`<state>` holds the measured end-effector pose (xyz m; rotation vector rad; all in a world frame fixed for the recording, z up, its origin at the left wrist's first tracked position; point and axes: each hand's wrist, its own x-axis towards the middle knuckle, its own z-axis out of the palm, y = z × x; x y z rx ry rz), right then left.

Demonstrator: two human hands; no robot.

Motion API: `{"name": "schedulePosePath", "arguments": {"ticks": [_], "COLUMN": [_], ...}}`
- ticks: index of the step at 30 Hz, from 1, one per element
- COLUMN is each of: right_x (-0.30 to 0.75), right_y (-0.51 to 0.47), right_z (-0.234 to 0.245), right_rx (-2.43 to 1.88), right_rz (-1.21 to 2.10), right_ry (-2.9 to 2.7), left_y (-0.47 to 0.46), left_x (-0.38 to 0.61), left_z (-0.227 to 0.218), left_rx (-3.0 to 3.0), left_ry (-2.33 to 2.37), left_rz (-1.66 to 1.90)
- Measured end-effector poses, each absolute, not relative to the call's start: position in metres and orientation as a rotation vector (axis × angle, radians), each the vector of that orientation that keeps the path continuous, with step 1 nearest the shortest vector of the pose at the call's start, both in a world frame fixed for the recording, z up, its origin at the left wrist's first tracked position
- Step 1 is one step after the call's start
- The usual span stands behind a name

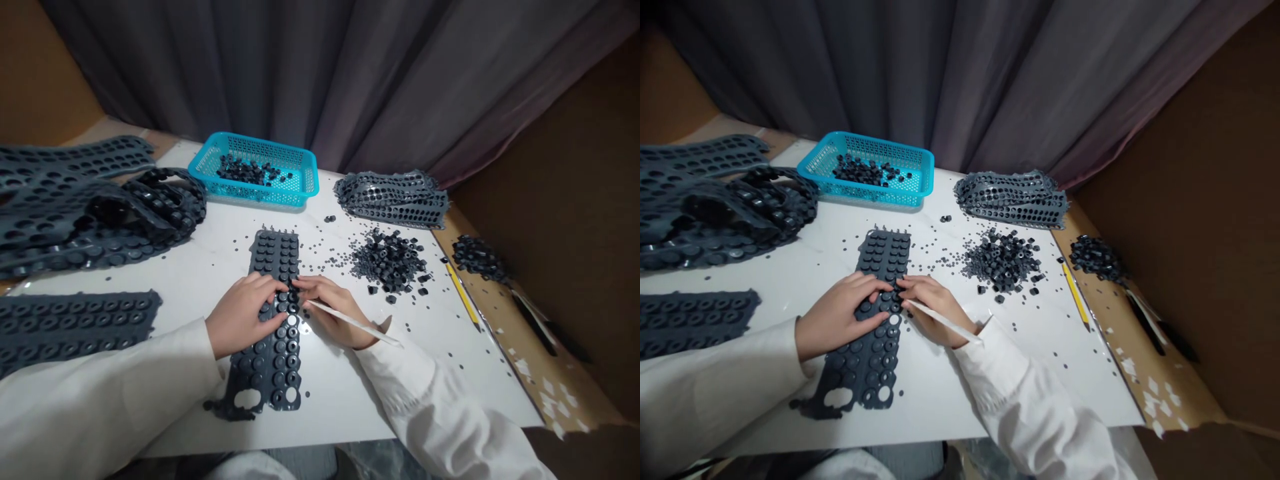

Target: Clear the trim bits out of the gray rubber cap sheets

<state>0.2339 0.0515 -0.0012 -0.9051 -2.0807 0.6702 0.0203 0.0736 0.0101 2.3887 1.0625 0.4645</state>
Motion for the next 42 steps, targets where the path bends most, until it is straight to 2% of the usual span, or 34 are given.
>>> {"name": "schedulePosePath", "arguments": {"ticks": [5,13,19,23,30,33,38,42], "right_x": [0.236,0.238,0.237,0.241,0.237,0.236,0.238,0.244], "right_y": [0.052,0.056,0.056,0.062,0.065,0.064,0.065,0.071], "right_z": [-0.002,-0.002,-0.001,0.0,0.002,0.002,-0.001,-0.002], "right_rx": [-0.891,-0.926,-1.008,-1.134,-1.032,-1.01,-0.979,-0.959], "right_rz": [0.599,0.149,0.019,0.087,0.578,0.669,0.602,0.341], "right_ry": [-2.136,-2.462,-2.472,-2.317,-2.042,-2.052,-2.152,-2.393], "left_y": [0.074,0.074,0.074,0.074,0.074,0.074,0.074,0.074], "left_x": [0.021,0.02,0.02,0.02,0.02,0.021,0.02,0.02], "left_z": [0.009,0.009,0.01,0.009,0.008,0.008,0.007,0.007], "left_rx": [2.386,2.39,2.397,2.409,2.393,2.382,2.381,2.389], "left_ry": [1.055,1.06,1.057,1.045,1.046,1.047,1.044,1.042], "left_rz": [0.453,0.451,0.451,0.453,0.457,0.464,0.464,0.471]}}
